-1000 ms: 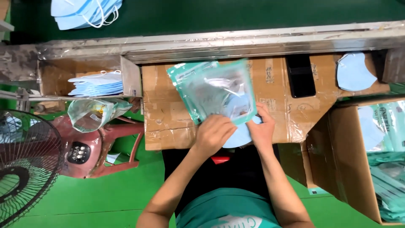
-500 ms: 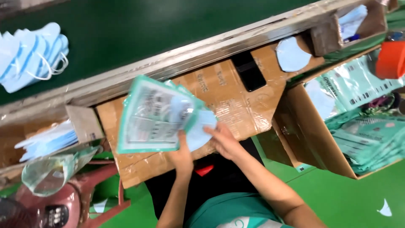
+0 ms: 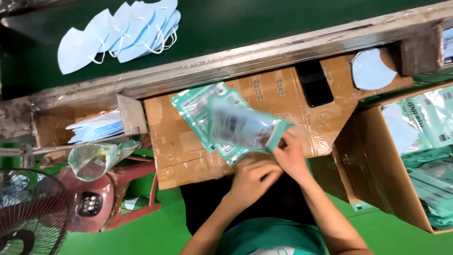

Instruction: Packaging blue face masks into green plastic bags on a factory assembly line.

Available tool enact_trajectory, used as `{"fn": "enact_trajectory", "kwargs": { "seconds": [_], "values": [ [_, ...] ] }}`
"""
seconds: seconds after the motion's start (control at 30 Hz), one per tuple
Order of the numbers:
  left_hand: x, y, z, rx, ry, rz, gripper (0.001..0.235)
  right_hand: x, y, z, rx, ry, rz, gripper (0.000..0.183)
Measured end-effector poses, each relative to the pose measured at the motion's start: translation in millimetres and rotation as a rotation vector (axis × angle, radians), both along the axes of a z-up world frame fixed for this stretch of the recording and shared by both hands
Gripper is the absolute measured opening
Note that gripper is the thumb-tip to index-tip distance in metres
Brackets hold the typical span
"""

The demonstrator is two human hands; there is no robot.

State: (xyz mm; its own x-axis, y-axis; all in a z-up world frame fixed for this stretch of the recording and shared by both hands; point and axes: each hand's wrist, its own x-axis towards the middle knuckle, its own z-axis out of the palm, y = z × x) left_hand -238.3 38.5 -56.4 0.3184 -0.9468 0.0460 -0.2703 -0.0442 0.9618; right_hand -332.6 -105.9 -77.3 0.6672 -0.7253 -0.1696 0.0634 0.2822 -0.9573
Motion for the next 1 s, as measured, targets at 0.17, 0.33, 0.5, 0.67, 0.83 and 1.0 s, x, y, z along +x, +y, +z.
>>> {"fn": "enact_trajectory", "kwargs": {
  "seconds": [0.17,0.33,0.5,0.67,0.83,1.0],
  "values": [
    [41,-3,128,-0.381,-0.516,0.343,0.025,-12,8,43,-0.58,0.277,0.026,0.033],
    [49,2,87,-0.384,-0.445,0.345,0.022,-9,11,44,-0.912,-0.01,-0.052,0.019],
    [38,9,59,-0.396,-0.165,0.574,0.017,-6,-4,24,-0.523,-0.01,-0.305,0.034],
    [40,10,50,-0.332,-0.168,0.538,0.016,-11,-15,-5,-0.148,-0.138,-0.292,0.015],
    [38,14,28,-0.118,-0.094,0.554,0.014,-7,-8,-20,0.025,-0.329,-0.286,0.006],
    [39,7,30,-0.259,-0.133,0.531,0.01,-2,1,11,-0.001,-0.105,-0.134,0.005]
  ]
}}
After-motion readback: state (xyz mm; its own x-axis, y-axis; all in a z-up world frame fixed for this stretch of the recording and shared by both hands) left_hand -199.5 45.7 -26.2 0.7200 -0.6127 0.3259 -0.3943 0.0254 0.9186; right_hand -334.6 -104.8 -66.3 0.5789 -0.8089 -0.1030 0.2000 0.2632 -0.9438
